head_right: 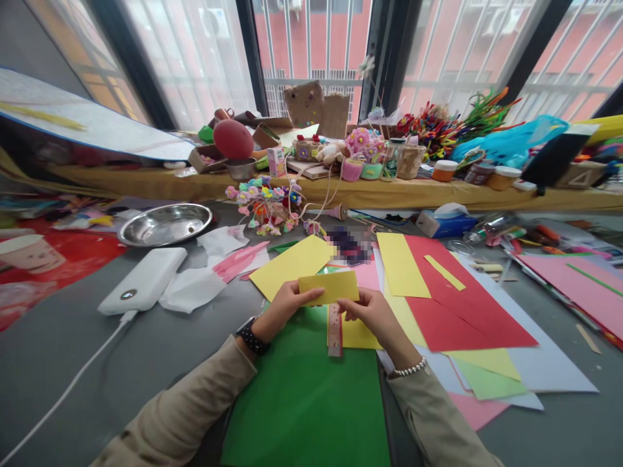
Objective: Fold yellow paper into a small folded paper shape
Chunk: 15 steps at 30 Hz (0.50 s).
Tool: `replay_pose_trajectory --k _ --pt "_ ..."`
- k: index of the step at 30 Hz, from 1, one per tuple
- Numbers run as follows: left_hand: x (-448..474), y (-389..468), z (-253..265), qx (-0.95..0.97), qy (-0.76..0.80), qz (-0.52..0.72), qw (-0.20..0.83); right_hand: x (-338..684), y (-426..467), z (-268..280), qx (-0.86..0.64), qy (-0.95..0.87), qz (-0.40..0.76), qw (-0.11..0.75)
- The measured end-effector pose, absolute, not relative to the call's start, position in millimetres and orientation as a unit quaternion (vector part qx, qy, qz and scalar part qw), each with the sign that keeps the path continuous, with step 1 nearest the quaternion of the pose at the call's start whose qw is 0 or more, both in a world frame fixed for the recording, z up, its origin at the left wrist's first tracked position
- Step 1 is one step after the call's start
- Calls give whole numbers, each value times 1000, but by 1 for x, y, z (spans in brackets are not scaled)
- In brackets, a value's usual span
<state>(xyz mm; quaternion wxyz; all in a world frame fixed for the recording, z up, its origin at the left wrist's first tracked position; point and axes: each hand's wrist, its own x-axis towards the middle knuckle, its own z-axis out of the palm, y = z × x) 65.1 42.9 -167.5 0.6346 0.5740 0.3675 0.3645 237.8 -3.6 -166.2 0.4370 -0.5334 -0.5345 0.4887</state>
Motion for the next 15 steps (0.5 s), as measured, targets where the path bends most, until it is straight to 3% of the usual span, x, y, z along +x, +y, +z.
replay_pose_trajectory --k 6,15 --pt "64 44 -168 624 376 331 599 231 -6 -166 -560 -535 494 396" --pt "64 41 -167 711 384 316 497 237 -3 -168 -556 -546 477 406"
